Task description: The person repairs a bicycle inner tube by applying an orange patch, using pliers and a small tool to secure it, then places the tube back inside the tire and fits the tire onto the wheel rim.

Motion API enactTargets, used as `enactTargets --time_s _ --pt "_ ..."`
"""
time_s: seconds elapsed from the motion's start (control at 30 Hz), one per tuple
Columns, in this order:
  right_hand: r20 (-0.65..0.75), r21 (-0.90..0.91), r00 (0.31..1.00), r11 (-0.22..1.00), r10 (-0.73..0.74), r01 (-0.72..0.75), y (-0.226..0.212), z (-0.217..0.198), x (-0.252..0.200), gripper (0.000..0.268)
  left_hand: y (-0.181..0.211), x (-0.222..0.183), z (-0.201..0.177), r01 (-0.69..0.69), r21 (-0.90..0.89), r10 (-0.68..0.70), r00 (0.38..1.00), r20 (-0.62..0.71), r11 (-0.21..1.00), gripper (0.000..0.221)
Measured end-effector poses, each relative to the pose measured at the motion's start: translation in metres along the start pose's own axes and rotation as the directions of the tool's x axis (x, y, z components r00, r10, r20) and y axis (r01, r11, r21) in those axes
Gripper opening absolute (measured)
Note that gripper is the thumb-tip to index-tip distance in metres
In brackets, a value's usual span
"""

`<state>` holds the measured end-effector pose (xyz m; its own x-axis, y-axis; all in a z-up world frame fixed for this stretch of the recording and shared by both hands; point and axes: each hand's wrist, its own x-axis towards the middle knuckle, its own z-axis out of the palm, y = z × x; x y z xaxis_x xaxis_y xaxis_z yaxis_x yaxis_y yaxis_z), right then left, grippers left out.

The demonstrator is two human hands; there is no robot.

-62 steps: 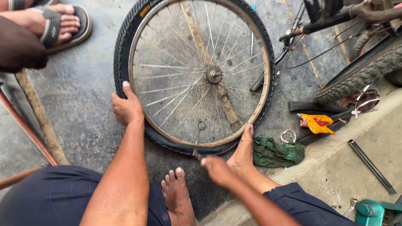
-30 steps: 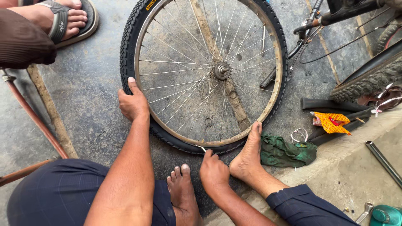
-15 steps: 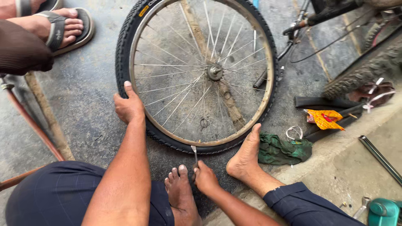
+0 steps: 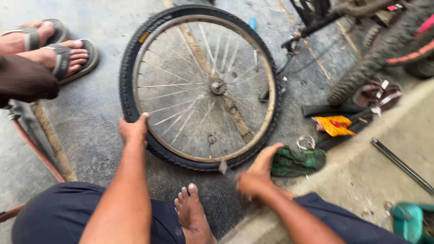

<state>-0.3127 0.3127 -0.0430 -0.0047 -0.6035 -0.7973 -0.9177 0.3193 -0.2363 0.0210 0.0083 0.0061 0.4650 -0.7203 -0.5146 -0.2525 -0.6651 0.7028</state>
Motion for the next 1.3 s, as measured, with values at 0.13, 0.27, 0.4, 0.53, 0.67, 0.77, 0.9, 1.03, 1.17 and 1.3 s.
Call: enactTargets --time_s 0.13,0.27,0.4,0.53,0.67,0.77,0.9,1.03,1.17,1.3 --pt "-0.372 0.032 0.904 0.977 0.209 -0.213 0.09 -0.084 -0.009 0.034 0.001 -0.018 -0.011 0.118 -0.001 -0.118 0.99 0.082 0.993 0.083" --pt "-0.427 0.14 0.732 0.838 0.532 -0.527 0.188 -0.072 -0.042 0.038 -0.056 -0.033 0.029 0.058 -0.009 -0.059 0.988 -0.142 0.998 0.106" --pt "-0.366 0.266 0.613 0.71 0.7 -0.652 0.191 -0.052 -0.05 0.048 -0.099 -0.067 0.048 0.167 -0.06 -0.172 0.98 -0.096 0.984 0.093" --pt "-0.658 0.294 0.561 0.857 0.502 -0.423 0.106 -0.073 -0.056 0.042 -0.073 -0.083 0.04 0.085 0.063 -0.073 0.982 -0.172 0.994 0.083" --pt "-0.888 -0.278 0.41 0.953 -0.207 -0.12 0.01 -0.097 -0.069 0.087 -0.02 -0.095 0.021 0.05 -0.026 -0.055 0.975 -0.217 0.998 0.073" --pt "-0.93 -0.239 0.319 0.959 -0.183 -0.149 -0.026 -0.108 -0.089 0.096 0.008 -0.104 0.004 -0.003 -0.177 -0.033 0.979 -0.2 0.984 0.073" --pt "-0.919 -0.389 0.123 0.912 -0.374 -0.133 -0.039 -0.132 -0.091 0.079 0.048 -0.119 -0.015 -0.304 -0.181 0.277 0.948 -0.159 0.935 0.063" --pt "-0.935 -0.345 0.017 0.922 -0.353 0.178 -0.063 -0.151 -0.105 0.062 0.137 -0.155 -0.044 -0.578 -0.156 0.535 0.808 -0.248 0.801 0.057" --pt "-0.967 -0.199 0.094 0.935 -0.236 0.294 -0.109 -0.148 -0.137 0.04 0.246 -0.218 -0.091 -0.705 -0.373 0.726 0.679 -0.107 0.603 0.04" --pt "-0.998 -0.043 0.027 0.916 -0.058 0.398 -0.172 -0.123 -0.18 0.048 0.307 -0.288 -0.119 -0.921 -0.183 0.938 0.347 0.016 0.344 0.033"
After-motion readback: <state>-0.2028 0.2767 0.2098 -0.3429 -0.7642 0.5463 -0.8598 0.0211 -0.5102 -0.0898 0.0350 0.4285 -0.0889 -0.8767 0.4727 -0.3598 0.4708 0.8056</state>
